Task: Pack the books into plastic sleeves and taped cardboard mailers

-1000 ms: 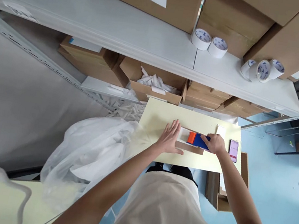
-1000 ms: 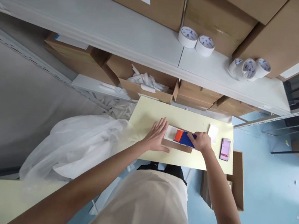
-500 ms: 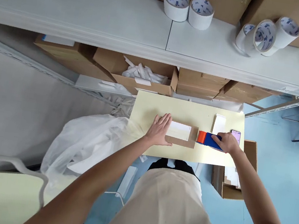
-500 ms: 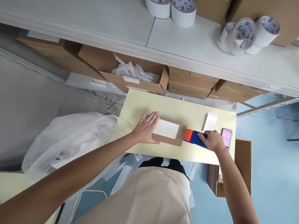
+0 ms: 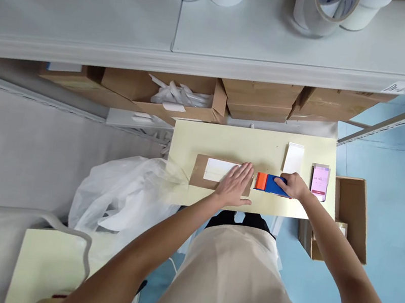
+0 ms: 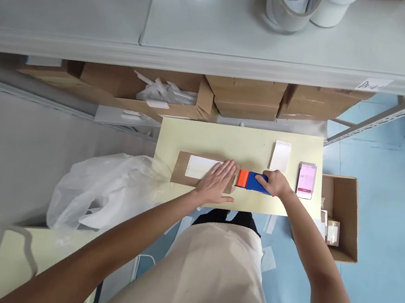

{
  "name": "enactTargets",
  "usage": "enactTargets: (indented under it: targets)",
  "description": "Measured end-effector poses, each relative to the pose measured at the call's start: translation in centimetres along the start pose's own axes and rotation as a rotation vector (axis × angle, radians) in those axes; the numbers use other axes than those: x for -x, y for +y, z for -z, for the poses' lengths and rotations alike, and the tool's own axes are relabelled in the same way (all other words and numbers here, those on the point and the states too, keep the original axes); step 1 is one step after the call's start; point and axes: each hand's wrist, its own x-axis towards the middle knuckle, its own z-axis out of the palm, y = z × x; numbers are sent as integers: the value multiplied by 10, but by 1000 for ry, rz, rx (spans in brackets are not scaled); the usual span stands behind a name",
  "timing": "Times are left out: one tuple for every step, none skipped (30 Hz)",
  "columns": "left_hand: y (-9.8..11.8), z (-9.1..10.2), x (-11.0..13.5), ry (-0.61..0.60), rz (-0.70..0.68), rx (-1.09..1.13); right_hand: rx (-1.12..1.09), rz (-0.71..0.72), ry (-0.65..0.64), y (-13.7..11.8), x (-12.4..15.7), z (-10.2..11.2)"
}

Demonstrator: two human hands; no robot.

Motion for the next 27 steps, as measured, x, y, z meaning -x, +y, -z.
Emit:
enactTargets:
  targets:
    - [-2, 0, 0, -3, 6, 7, 0, 5, -21, 6, 2, 1]
    - [-4, 1, 1, -8, 10, 13, 13, -1, -40, 11, 5, 4]
    - [-6, 2, 2, -16, 5, 15, 39, -19, -56, 12, 7, 7]
    - [-7, 4, 4, -26, -9, 13, 76, -45, -63, 11, 9, 11]
    - [-8, 6, 5, -38, -32, 7, 116, -72, -68, 5, 11, 15]
    - [-8, 7, 5, -50, -59, 0, 154, -103, -68, -4, 11, 20]
    - [-7, 8, 6, -59, -82, -8, 189, -130, -64, -16, 11, 24]
    - [-5, 9, 6, -65, -92, -18, 211, -151, -64, -29, 9, 28]
    - [-3, 9, 5, -68, -86, -30, 227, -171, -64, -44, 7, 32]
    - [-1, 9, 4, -65, -65, -44, 236, -170, -65, -59, 5, 35]
    - [2, 8, 3, -59, -36, -58, 246, -165, -67, -73, 2, 38]
    - [5, 7, 1, -49, -6, -72, 256, -152, -67, -84, 0, 40]
    - [8, 5, -1, -37, 17, -83, 266, -134, -67, -93, -2, 41]
    - [10, 4, -2, -25, 29, -92, 276, -123, -66, -100, -4, 42]
    - [12, 3, -4, -15, 34, -101, 284, -116, -65, -105, -5, 42]
    - [13, 3, -5, -7, 34, -110, 289, -117, -63, -107, -5, 42]
    - [14, 2, -6, -1, 33, -118, 291, -123, -61, -108, -5, 41]
    - [14, 2, -7, 4, 33, -124, 293, -131, -60, -107, -5, 41]
    - [14, 2, -7, 8, 34, -127, 293, -139, -59, -106, -4, 41]
    - [14, 1, -7, 12, 37, -128, 292, -147, -59, -105, -3, 41]
    - [14, 1, -7, 15, 38, -128, 290, -155, -59, -104, -3, 41]
    - [14, 0, -7, 16, 40, -132, 289, -162, -58, -103, -2, 41]
    - [14, 0, -7, 16, 41, -139, 287, -167, -56, -103, -2, 41]
    - [14, -1, -8, 16, 42, -150, 285, -172, -52, -105, -2, 41]
    - [13, -2, -8, 15, 45, -163, 283, -176, -46, -107, -2, 40]
    - [13, -3, -8, 15, 48, -175, 281, -180, -41, -110, -2, 40]
    - [13, -4, -9, 13, 51, -184, 279, -184, -36, -114, -3, 39]
